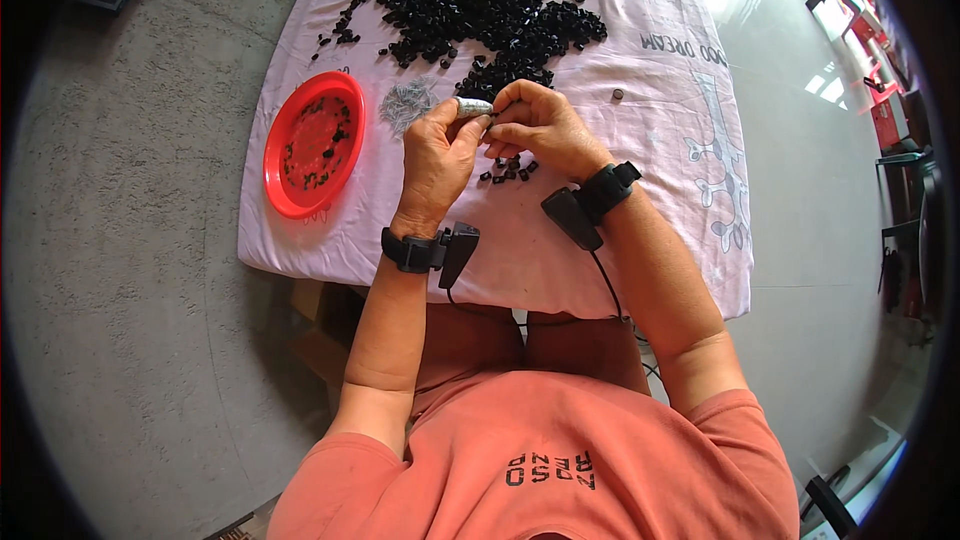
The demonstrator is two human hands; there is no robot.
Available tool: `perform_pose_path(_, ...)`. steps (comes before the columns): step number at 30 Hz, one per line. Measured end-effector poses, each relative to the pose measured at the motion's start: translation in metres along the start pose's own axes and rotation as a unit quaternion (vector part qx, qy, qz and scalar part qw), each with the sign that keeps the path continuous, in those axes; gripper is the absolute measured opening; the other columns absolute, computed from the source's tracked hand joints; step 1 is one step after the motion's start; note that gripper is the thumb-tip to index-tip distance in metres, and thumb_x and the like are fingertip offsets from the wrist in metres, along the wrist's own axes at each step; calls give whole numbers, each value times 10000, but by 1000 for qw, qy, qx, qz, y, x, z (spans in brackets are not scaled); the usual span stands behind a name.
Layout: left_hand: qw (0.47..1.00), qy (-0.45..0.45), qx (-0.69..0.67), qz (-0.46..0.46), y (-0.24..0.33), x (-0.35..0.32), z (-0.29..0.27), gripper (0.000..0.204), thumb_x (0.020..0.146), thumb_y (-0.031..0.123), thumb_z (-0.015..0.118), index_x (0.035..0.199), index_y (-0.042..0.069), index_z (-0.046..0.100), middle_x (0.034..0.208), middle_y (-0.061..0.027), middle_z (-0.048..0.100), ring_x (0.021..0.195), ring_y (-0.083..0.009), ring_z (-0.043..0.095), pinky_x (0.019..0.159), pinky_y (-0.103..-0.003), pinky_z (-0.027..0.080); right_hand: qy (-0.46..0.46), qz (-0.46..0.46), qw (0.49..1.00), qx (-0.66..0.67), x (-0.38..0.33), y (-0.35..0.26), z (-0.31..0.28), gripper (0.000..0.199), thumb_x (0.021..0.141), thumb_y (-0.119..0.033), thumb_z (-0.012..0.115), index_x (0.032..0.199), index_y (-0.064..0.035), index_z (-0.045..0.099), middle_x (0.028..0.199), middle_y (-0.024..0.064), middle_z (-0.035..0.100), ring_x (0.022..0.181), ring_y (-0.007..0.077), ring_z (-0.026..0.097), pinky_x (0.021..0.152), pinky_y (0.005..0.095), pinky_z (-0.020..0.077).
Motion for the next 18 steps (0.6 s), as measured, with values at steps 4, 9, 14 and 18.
perform_pose_path(4,998,-16,36,41,1,-3,-2,160,850,26,715,1004,6,676,850,-71,698,738,-122,672,659,-275,542,25,11,999,-37,-1,-2,-2,227,921,-16,679,1112,13,559,923,134,724,830,178,732,686,267,602)
perform_pose_path(9,989,-8,126,77,14,-5,2,289,777,8,765,1048,19,664,856,-68,659,730,-149,660,667,-288,541,36,20,997,-66,-1,-2,-5,235,914,-45,694,1123,3,598,941,113,730,823,140,714,685,247,591)
perform_pose_path(14,988,10,129,85,12,-5,3,299,758,1,774,1034,15,660,867,-81,652,728,-163,654,671,-301,540,27,22,999,-29,-2,-3,-5,270,922,-75,688,1166,2,604,949,104,731,834,132,708,696,242,591)
perform_pose_path(18,987,14,133,93,15,-6,3,270,770,-18,744,1023,9,653,870,-88,645,720,-180,652,667,-318,540,30,22,999,-31,-3,-5,-5,272,924,-78,684,1169,8,604,952,105,730,835,135,711,703,247,591)
Point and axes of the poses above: each hand's wrist, its own x-axis towards the middle knuckle, its own z-axis out of the palm, y = z × x, the point moved 4 cm from there along x, towards the middle knuckle
